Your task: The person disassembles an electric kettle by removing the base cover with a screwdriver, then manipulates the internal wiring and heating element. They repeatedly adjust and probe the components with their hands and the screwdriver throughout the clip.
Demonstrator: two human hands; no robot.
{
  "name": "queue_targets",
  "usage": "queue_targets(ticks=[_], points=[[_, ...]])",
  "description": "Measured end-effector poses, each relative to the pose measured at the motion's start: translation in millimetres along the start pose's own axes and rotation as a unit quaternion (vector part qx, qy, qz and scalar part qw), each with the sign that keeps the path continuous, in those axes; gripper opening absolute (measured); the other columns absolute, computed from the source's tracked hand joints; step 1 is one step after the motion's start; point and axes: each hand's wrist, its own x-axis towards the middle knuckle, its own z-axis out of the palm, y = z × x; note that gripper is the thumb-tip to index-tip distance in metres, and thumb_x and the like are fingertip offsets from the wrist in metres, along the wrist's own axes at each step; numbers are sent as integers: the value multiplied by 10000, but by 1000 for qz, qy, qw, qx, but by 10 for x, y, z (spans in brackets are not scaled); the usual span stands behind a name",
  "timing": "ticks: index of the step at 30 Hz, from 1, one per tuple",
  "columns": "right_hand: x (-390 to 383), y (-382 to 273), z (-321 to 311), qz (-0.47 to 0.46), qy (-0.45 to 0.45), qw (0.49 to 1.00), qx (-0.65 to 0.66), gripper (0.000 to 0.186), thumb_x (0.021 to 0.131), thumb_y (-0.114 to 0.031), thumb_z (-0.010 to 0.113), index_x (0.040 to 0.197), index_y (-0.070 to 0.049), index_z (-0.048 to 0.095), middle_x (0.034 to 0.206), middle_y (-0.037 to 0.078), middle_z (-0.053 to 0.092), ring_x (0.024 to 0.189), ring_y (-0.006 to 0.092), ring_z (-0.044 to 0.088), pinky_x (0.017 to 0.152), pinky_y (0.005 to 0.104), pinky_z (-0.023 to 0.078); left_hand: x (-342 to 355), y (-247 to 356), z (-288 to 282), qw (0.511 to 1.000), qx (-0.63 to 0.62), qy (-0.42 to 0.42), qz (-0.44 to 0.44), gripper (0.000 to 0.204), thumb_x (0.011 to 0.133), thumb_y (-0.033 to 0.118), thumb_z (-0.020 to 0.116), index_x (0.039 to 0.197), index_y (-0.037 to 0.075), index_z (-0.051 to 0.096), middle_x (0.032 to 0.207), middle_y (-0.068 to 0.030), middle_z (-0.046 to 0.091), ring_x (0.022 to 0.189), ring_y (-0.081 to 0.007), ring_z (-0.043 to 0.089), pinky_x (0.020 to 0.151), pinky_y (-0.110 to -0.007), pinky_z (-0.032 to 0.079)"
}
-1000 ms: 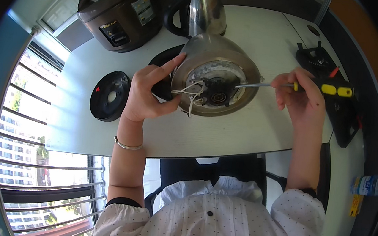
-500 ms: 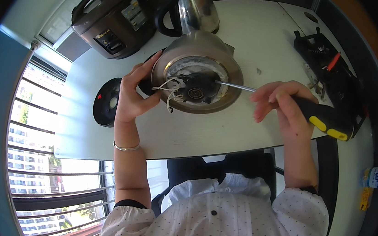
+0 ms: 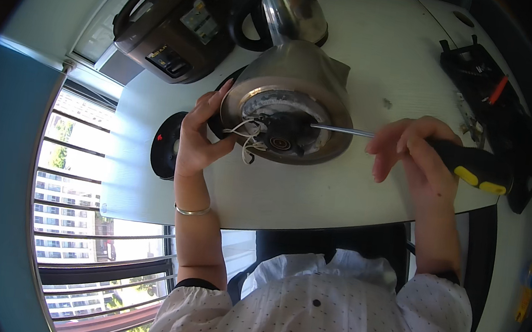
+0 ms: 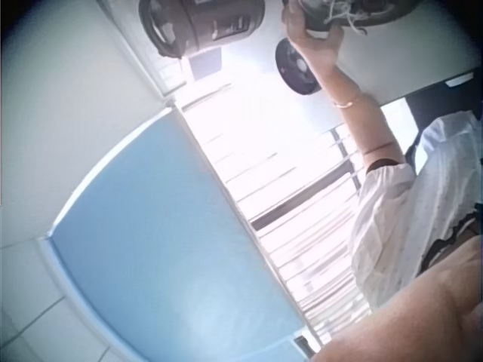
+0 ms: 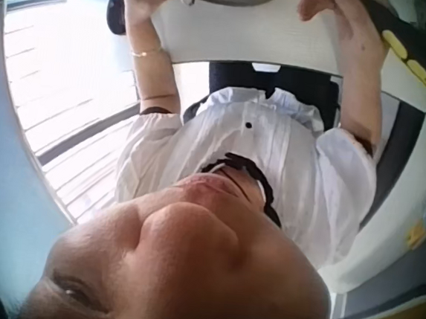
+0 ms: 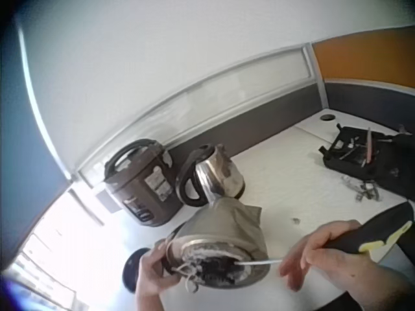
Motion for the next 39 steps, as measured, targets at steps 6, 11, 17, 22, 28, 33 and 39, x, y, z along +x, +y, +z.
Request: queue_targets(ticks=[6, 11, 17, 22, 28, 33, 39], points=[[-20, 65, -55, -28, -55, 998, 13, 145, 912, -106, 489, 868, 13, 558, 867, 283, 626, 566, 251, 647, 488, 323, 545, -29, -73, -69, 1000, -5, -13, -26, 770, 462, -27, 606, 1227, -74, 533, 1125, -138, 595, 1042, -228, 521, 981, -302, 322], [-55, 70, -42, -12, -47, 998, 35, 161, 907, -148, 548, 885, 10, 568, 897, 269, 631, 621, 242, 659, 537, 319, 556, -45, -96, -65, 999, -24, -9, -27, 783, 466, -52, 602, 1244, -72, 517, 1206, -185, 573, 1127, -255, 504, 1016, -335, 305], [-60, 43, -34, 20, -41, 997, 64, 167, 892, -166, 593, 878, 0, 579, 927, 235, 639, 677, 218, 658, 598, 309, 555, -39, -105, -95, 998, -54, -23, -18, 772, 491, -85, 598, 1255, -95, 487, 1190, -183, 582, 1160, -245, 497, 1033, -350, 302], [-94, -49, 15, 51, -29, 996, 67, 132, 870, -122, 623, 880, 7, 596, 958, 188, 646, 718, 167, 642, 656, 287, 547, 11, -62, -81, 998, -53, -36, -18, 769, 510, -103, 598, 1266, -115, 459, 1134, -176, 607, 1128, -231, 522, 1024, -339, 314], [-134, -69, 32, 44, -56, 997, -19, 137, 862, -167, 633, 894, -43, 584, 960, 198, 639, 737, 197, 652, 665, 304, 545, -9, 13, -36, 996, -73, -35, -39, 812, 528, -119, 620, 1310, -111, 403, 1134, -164, 605, 1052, -214, 578, 974, -307, 382], [-112, 13, 14, 5, -64, 998, -5, 101, 860, -82, 617, 888, 13, 597, 966, 183, 649, 709, 147, 648, 642, 264, 547, -14, -17, 8, 992, -100, -34, -75, 954, 489, -19, 820, 1329, -103, 376, 1151, -163, 596, 1059, -227, 581, 962, -335, 423], [-85, -39, -27, 57, -45, 996, 59, 128, 887, -106, 595, 919, 16, 578, 975, 205, 642, 757, 188, 656, 702, 303, 559, -9, -2, 51, 990, -102, -10, -91, 956, 519, 58, 874, 1325, -100, 383, 1152, -164, 591, 1043, -229, 588, 940, -338, 450]])
